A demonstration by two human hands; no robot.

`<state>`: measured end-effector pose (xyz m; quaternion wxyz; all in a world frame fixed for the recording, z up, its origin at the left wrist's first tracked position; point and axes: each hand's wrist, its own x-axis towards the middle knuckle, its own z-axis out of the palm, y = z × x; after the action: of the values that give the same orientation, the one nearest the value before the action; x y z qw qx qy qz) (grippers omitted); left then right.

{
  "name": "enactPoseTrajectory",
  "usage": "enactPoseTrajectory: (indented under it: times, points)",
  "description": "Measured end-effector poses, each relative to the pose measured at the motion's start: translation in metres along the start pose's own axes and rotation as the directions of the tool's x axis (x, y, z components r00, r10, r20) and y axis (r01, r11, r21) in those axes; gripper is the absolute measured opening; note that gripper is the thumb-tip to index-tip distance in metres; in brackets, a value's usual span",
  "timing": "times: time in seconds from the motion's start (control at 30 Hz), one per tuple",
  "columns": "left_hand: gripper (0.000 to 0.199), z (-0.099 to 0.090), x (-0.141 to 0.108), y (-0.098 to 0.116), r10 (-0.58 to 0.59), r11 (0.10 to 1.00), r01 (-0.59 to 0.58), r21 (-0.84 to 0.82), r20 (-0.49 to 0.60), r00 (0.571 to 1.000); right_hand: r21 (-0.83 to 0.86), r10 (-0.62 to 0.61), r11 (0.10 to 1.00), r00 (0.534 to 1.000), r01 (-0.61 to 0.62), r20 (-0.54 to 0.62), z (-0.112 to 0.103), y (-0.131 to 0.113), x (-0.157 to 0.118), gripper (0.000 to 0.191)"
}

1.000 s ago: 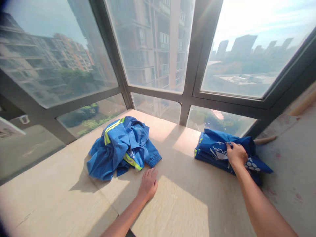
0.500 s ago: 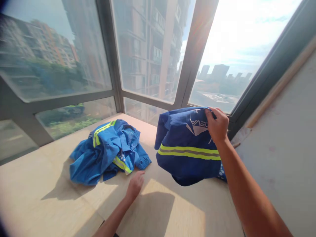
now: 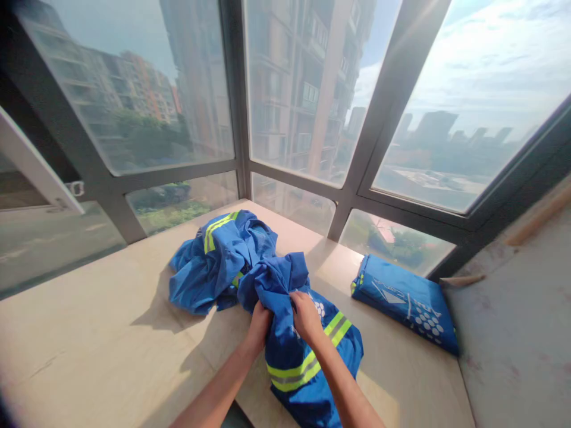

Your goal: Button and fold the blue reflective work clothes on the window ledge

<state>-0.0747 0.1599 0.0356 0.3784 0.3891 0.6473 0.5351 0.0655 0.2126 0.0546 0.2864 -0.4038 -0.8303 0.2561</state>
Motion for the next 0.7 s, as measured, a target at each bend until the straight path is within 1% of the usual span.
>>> enactPoseTrajectory:
  times: [0.03, 0.1, 0.17, 0.23, 0.27, 0.33, 0.37, 0.43, 0.5, 0.53, 0.57, 0.6, 0.63, 0.67, 0.7]
  points:
    - [0.044, -0.009, -0.003, -0.005, -0.020, 0.999, 0.019, -0.047, -0.013, 1.000, 0.004, 0.026, 1.000, 1.000, -0.026, -0.008, 0.002, 0.006, -0.008, 0.031]
    - [0.041, -0.030, -0.008, -0.014, -0.039, 0.994, 0.036, -0.100, -0.023, 0.999, 0.031, 0.098, 0.995, 0.993, -0.096, -0.069, -0.006, 0.020, -0.020, 0.031]
    - [0.039, -0.053, -0.011, -0.017, -0.053, 0.997, 0.053, -0.059, -0.007, 0.999, 0.064, 0.150, 0.988, 0.978, -0.142, -0.144, -0.025, 0.031, -0.025, 0.034]
    - [0.037, -0.078, -0.013, -0.009, -0.059, 0.998, 0.059, 0.005, 0.018, 0.998, 0.056, 0.149, 0.989, 0.969, -0.140, -0.197, -0.052, 0.034, -0.026, 0.036]
    - [0.036, -0.091, -0.015, -0.001, -0.057, 0.998, 0.057, 0.034, 0.023, 0.998, 0.030, 0.134, 0.991, 0.966, -0.131, -0.221, -0.068, 0.033, -0.025, 0.036]
    - [0.042, -0.115, -0.018, 0.024, -0.050, 0.998, 0.050, 0.043, 0.011, 0.999, -0.038, 0.099, 0.993, 0.959, -0.113, -0.265, -0.100, 0.020, -0.022, 0.036]
    - [0.049, -0.126, -0.021, 0.039, -0.043, 0.999, 0.043, 0.014, -0.008, 0.999, -0.064, 0.082, 0.992, 0.956, -0.104, -0.281, -0.115, 0.010, -0.018, 0.037]
    - [0.067, -0.144, -0.025, 0.072, -0.007, 0.995, -0.003, -0.101, -0.097, 0.995, -0.071, 0.036, 0.996, 0.956, -0.059, -0.292, -0.141, -0.017, -0.007, 0.038]
    - [0.077, -0.154, -0.027, 0.102, 0.089, 0.975, -0.128, -0.183, -0.206, 0.974, -0.037, -0.029, 0.999, 0.945, 0.018, -0.326, -0.158, -0.047, 0.010, 0.034]
    - [0.078, -0.156, -0.026, 0.115, 0.165, 0.961, -0.213, -0.175, -0.253, 0.953, -0.019, -0.056, 0.998, 0.933, 0.052, -0.354, -0.163, -0.060, 0.022, 0.032]
    - [0.076, -0.156, -0.023, 0.124, 0.259, 0.945, -0.304, -0.122, -0.287, 0.922, -0.007, -0.074, 0.997, 0.922, 0.078, -0.380, -0.165, -0.072, 0.035, 0.031]
    - [0.074, -0.154, -0.017, 0.130, 0.360, 0.922, -0.386, -0.030, -0.301, 0.883, -0.006, -0.085, 0.996, 0.917, 0.090, -0.390, -0.163, -0.081, 0.048, 0.031]
    - [0.072, -0.150, -0.009, 0.133, 0.457, 0.888, -0.452, 0.086, -0.290, 0.841, -0.021, -0.091, 0.996, 0.923, 0.090, -0.375, -0.159, -0.087, 0.062, 0.032]
    - [0.071, -0.145, 0.000, 0.132, 0.540, 0.841, -0.499, 0.211, -0.254, 0.803, -0.047, -0.092, 0.996, 0.938, 0.081, -0.335, -0.152, -0.090, 0.075, 0.033]
    - [0.071, -0.139, 0.011, 0.128, 0.597, 0.786, -0.522, 0.331, -0.190, 0.779, -0.078, -0.090, 0.994, 0.957, 0.071, -0.277, -0.143, -0.090, 0.086, 0.034]
